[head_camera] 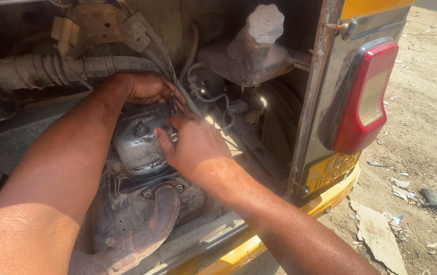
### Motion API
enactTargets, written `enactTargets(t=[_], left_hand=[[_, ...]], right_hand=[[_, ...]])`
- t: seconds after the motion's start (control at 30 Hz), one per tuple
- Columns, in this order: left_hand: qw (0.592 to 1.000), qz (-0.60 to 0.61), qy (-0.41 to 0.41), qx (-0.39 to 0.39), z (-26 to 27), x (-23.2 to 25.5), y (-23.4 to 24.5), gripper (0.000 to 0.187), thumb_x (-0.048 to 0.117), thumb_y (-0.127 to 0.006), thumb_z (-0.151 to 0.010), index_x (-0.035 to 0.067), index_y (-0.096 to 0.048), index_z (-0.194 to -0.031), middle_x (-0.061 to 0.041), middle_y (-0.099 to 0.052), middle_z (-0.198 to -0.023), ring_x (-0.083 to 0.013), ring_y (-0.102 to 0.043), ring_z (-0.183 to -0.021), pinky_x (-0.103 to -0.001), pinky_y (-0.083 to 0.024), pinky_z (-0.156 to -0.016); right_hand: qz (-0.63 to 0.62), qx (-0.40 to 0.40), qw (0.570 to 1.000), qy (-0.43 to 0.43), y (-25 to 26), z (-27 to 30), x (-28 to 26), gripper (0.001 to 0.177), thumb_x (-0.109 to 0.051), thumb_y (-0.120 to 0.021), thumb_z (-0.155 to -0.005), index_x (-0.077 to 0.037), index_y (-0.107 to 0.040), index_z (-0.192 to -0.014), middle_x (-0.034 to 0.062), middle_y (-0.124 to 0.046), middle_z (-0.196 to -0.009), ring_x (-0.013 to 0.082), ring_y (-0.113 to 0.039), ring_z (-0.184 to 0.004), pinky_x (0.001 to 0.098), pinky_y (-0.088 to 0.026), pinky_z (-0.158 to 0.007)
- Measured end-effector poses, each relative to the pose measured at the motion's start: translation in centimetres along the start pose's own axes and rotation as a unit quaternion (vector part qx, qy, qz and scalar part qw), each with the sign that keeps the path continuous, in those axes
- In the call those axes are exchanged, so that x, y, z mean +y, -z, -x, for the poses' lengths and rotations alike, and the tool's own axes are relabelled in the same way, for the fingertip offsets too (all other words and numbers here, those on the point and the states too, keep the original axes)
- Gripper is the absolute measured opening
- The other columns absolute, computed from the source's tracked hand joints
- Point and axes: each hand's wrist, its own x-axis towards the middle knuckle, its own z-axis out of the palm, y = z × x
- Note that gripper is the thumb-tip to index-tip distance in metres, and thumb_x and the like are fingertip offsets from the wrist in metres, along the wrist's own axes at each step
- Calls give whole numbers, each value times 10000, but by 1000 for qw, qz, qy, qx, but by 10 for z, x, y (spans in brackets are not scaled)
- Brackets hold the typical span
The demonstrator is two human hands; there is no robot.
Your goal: The person unscrews bolts and components of an engine using a wrench and then uses a tool to scrape the surface of the engine block.
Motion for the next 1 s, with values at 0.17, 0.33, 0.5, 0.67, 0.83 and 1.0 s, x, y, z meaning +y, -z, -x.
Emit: enactTargets(t=[0.17, 0.33, 0.5, 0.67, 0.83, 1.0], left_hand=[[998, -56, -35, 15, -6, -6, 0, 381, 101, -445, -971, 61, -719, -1232, -84, -735, -1307, -198, -620, -1309, -357, -432, -1115], [998, -51, -43, 21, -5, -8, -3, 325, 92, -510, -957, 74, -759, -1166, -56, -771, -1220, -171, -659, -1209, -325, -480, -1012], [990, -125, 12, 70, 6, 10, -8, 328, 136, -535, -958, 124, -769, -1188, -28, -782, -1140, -194, -634, -1012, -370, -468, -807], [997, -4, -51, 57, 10, 10, -13, 377, 106, -611, -878, 172, -664, -1245, -64, -793, -1127, -159, -710, -1051, -318, -536, -880], [994, -64, -46, 71, 19, 16, -20, 474, 108, -756, -803, 94, -719, -1276, -96, -747, -1201, -178, -656, -1136, -308, -492, -940], [995, -53, -75, 48, 5, 10, -18, 521, 96, -726, -811, 36, -701, -1328, -111, -749, -1217, -197, -688, -1150, -314, -511, -991]], right_hand=[[-220, 124, 966, -52, -8, 5, 38, 283, -259, -701, -956, 9, -746, -1036, 133, -716, -869, 239, -682, -723, 362, -553, -634], [-491, 233, 832, -107, -34, -25, 125, 264, -224, -684, -1046, 36, -639, -1032, 32, -617, -759, 136, -632, -645, 304, -589, -597], [-623, 140, 720, -274, -47, -99, 207, 323, -90, -367, -975, 9, -588, -1189, 88, -606, -863, 224, -666, -774, 444, -668, -786], [-604, 94, 733, -299, -41, -89, 200, 263, -239, -388, -1087, -5, -485, -1160, 106, -573, -870, 290, -685, -855, 490, -631, -860], [-608, 136, 724, -296, -25, -78, 174, 270, -217, -364, -1071, 3, -498, -1151, 134, -589, -884, 314, -691, -873, 524, -628, -887], [-657, 170, 686, -263, -29, -77, 169, 294, -219, -354, -1074, 13, -523, -1138, 139, -576, -912, 304, -675, -854, 541, -619, -905]])
